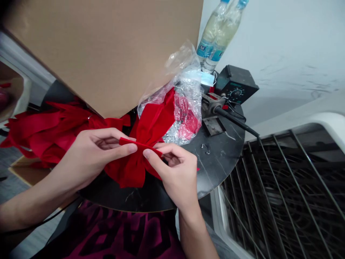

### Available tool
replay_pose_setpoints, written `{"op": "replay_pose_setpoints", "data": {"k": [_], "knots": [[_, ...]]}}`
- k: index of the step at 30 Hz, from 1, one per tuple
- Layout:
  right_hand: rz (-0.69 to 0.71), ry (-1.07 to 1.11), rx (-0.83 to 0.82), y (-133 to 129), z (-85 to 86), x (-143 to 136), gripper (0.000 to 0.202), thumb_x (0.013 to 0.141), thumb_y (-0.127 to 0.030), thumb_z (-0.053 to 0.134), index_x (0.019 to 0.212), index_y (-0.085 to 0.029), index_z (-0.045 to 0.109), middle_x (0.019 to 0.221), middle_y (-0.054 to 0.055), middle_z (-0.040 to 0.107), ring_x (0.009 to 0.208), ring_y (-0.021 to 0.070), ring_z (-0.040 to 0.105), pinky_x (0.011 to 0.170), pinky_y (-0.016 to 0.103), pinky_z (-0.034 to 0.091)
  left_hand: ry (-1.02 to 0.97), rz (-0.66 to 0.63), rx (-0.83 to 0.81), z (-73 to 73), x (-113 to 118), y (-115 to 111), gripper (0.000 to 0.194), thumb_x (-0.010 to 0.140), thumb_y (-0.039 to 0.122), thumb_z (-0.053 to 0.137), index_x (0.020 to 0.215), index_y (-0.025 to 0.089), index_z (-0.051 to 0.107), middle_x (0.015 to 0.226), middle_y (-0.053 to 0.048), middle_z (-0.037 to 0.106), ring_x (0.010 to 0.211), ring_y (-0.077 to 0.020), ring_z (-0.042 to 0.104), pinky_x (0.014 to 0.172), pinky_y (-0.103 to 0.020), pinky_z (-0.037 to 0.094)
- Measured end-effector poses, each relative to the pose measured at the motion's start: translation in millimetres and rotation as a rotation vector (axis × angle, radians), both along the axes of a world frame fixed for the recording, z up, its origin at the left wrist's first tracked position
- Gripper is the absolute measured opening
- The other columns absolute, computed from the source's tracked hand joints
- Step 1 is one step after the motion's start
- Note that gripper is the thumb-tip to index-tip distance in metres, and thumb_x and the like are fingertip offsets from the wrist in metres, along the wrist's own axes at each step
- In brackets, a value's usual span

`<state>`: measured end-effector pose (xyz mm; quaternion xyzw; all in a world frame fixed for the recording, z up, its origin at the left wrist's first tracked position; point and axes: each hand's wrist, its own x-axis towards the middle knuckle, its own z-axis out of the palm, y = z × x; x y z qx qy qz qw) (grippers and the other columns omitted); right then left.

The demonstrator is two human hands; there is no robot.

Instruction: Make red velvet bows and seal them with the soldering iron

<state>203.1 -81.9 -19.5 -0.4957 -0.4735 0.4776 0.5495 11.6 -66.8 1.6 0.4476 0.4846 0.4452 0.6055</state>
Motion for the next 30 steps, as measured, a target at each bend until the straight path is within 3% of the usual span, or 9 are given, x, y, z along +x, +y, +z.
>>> {"op": "replay_pose_setpoints", "data": {"k": [7,17,25,30], "knots": [[0.062,0.102,-0.117,5,-5.6,4,0.017,0.07,-0.022,0.095,0.069,-0.023,0.078,0.087,-0.001,0.081,0.077,0.0124,0.077,0.072,0.019,0.064,-0.077,0.035,-0.046,-11.0,-3,1,0.025,0.073,0.002,0.089,0.07,0.02,0.072,0.094,0.005,0.086,0.089,-0.0093,0.08,0.087,-0.01,0.059],[0.073,0.139,-0.183,10,-9.0,6,0.025,0.07,-0.028,0.096,0.065,-0.02,0.073,0.087,0.0,0.082,0.07,0.0096,0.074,0.066,0.016,0.06,0.115,0.039,-0.004,2.2,-1,6,0.03,0.069,0.006,0.094,0.061,0.018,0.067,0.083,0.005,0.084,0.08,-0.0096,0.08,0.079,-0.008,0.059],[0.091,0.202,-0.243,10,-12.0,10,0.028,0.068,-0.027,0.098,0.064,-0.02,0.072,0.089,-0.001,0.082,0.07,0.0067,0.071,0.067,0.014,0.059,0.018,-0.004,-0.118,0.0,-2,10,0.03,0.067,0.007,0.095,0.06,0.018,0.068,0.084,0.002,0.086,0.083,-0.0138,0.082,0.079,-0.011,0.061],[0.104,0.217,-0.261,11,-12.2,11,0.025,0.065,-0.026,0.099,0.065,-0.021,0.074,0.093,-0.001,0.081,0.074,0.009,0.074,0.068,0.017,0.061,0.008,0.017,-0.099,2.2,0,9,0.029,0.065,0.005,0.095,0.06,0.019,0.07,0.084,0.001,0.086,0.085,-0.0152,0.083,0.081,-0.012,0.062]]}}
